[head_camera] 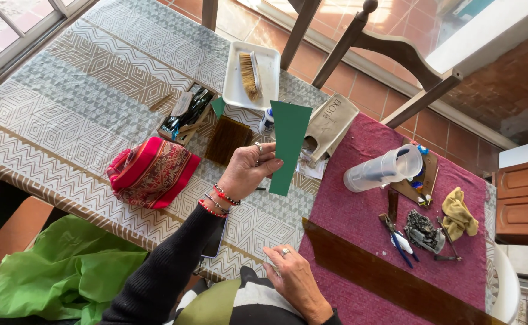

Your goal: Marking amber glass tiles using a green template and a marker for precise cutting.

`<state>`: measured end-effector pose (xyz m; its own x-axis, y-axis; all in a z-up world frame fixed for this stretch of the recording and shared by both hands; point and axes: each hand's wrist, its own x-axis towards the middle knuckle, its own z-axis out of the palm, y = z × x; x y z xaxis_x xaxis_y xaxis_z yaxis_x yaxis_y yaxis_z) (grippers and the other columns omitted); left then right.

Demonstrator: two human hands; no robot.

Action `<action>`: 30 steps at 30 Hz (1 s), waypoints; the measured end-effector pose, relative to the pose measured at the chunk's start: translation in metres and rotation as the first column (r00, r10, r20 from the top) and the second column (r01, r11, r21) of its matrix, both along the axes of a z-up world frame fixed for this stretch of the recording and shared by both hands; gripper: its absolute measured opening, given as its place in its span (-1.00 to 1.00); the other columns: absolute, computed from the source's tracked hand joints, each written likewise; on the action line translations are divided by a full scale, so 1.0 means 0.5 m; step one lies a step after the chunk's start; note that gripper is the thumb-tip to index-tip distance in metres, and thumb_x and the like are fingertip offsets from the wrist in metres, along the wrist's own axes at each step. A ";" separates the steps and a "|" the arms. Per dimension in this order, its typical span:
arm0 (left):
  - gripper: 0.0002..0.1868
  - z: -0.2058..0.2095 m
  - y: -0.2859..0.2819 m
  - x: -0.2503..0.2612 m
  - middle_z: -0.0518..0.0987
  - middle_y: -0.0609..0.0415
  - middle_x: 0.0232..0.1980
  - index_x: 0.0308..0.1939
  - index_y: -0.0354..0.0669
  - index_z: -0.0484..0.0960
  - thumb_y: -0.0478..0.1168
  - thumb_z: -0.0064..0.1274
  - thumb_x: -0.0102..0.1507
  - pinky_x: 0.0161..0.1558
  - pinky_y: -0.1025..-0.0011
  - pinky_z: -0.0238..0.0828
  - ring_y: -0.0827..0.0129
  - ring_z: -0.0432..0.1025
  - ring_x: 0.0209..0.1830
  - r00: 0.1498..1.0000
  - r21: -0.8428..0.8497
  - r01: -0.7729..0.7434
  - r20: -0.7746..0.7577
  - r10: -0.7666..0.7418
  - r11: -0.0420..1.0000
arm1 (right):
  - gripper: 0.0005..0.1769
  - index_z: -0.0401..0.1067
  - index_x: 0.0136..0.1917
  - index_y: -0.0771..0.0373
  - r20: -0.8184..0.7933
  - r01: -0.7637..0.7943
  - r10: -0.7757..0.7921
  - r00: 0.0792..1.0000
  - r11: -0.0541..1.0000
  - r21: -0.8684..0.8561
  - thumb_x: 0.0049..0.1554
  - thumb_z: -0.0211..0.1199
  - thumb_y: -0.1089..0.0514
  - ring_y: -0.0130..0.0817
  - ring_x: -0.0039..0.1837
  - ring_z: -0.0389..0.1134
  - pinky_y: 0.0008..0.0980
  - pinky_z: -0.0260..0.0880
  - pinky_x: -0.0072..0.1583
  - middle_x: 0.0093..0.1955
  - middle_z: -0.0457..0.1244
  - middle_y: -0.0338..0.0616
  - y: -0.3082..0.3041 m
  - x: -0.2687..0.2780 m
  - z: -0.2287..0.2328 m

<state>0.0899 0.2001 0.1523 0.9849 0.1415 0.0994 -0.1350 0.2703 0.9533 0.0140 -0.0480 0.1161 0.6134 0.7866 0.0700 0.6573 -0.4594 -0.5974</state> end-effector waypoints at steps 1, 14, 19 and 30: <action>-0.60 -0.001 0.001 0.000 0.71 0.10 -0.04 0.27 -0.36 0.57 -0.40 0.12 0.33 -0.14 0.54 0.58 0.60 0.54 -0.15 1.000 0.001 -0.001 0.000 0.001 1.000 | -0.59 0.51 0.18 0.26 0.000 -0.001 0.001 1.000 1.000 0.001 0.04 0.41 0.23 -0.16 -0.01 0.42 -0.26 0.47 0.00 -0.03 0.37 -0.05 0.002 0.001 -0.002; -0.67 -0.066 -0.008 -0.004 0.71 0.10 -0.08 0.15 -0.33 0.62 -0.36 0.19 0.30 -0.20 0.57 0.51 0.60 0.53 -0.18 0.996 -0.064 0.008 -0.087 -0.013 0.998 | -0.58 0.52 0.16 0.22 -0.013 0.051 -0.052 0.999 0.999 -0.018 0.00 0.42 0.21 -0.17 -0.09 0.44 -0.27 0.48 -0.04 -0.01 0.37 -0.05 0.019 0.006 -0.003; -0.72 -0.103 -0.023 -0.015 0.70 0.11 -0.10 0.07 -0.33 0.64 -0.38 0.20 0.28 -0.15 0.53 0.54 0.56 0.55 -0.17 0.994 -0.117 0.006 -0.105 -0.018 0.993 | -0.57 0.51 0.17 0.22 -0.001 0.024 -0.024 1.000 1.000 -0.004 0.01 0.41 0.22 -0.15 -0.06 0.45 -0.26 0.48 -0.03 0.00 0.37 -0.07 0.013 0.006 -0.025; -0.71 -0.124 -0.019 -0.026 0.69 0.07 -0.04 0.09 -0.36 0.62 -0.39 0.19 0.29 -0.03 0.51 0.55 0.53 0.56 -0.09 0.998 -0.192 -0.005 -0.064 -0.007 0.981 | -0.57 0.50 0.20 0.19 -0.056 -0.030 0.024 0.998 0.995 -0.097 0.04 0.39 0.18 -0.17 -0.06 0.45 -0.26 0.48 -0.02 0.01 0.37 -0.10 0.020 0.007 -0.029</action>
